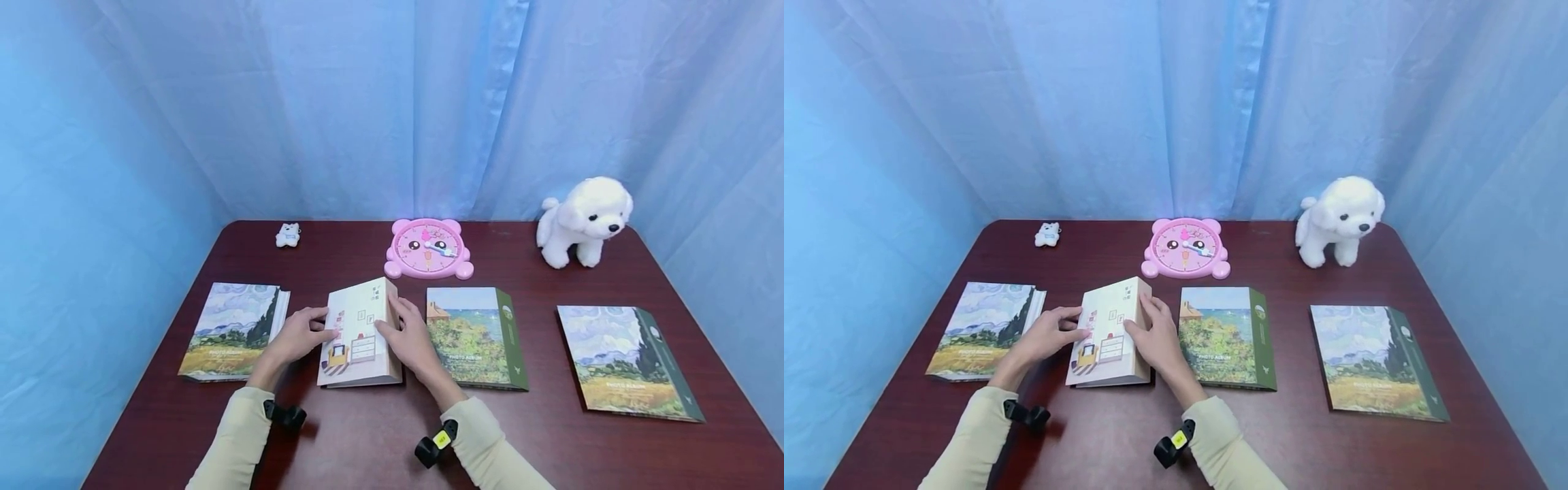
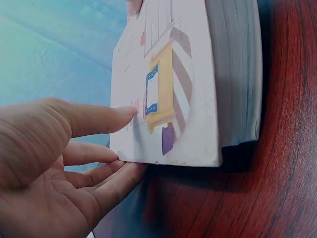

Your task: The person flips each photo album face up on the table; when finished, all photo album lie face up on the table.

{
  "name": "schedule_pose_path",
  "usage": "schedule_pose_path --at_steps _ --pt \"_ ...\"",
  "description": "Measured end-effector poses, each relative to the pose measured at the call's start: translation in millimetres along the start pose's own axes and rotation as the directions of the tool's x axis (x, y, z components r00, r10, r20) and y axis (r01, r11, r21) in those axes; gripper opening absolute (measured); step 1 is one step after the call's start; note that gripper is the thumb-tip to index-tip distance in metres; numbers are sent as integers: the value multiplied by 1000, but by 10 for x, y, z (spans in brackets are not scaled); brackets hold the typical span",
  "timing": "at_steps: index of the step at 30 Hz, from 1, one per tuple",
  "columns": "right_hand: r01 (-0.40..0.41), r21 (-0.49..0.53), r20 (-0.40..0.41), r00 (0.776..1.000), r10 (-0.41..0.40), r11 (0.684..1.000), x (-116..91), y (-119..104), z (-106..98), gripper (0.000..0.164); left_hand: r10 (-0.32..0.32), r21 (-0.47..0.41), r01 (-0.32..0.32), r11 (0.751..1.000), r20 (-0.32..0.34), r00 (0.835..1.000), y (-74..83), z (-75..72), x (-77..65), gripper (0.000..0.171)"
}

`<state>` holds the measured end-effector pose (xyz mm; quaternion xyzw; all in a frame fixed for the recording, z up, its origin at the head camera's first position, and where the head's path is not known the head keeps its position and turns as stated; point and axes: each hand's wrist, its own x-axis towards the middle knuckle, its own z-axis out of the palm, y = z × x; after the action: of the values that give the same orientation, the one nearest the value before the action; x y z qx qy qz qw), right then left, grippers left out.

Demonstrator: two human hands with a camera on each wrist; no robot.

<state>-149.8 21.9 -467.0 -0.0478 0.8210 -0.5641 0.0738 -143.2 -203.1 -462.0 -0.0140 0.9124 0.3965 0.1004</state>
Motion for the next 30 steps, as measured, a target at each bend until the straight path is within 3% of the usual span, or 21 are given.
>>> schedule_pose_path --at_steps 13,24,30 --pt "21 -42 12 1000 -21 999 -1 -157 -227 68 -23 -17 23 1000 8 1000 244 207 56 65" --pt "65 97 -2 998 -65 993 8 -192 -311 66 -20 67 20 998 3 1000 340 245 101 68" --pt "32 257 1 999 -33 966 29 -202 -296 62 -5 46 3 999 41 999 323 180 102 70"
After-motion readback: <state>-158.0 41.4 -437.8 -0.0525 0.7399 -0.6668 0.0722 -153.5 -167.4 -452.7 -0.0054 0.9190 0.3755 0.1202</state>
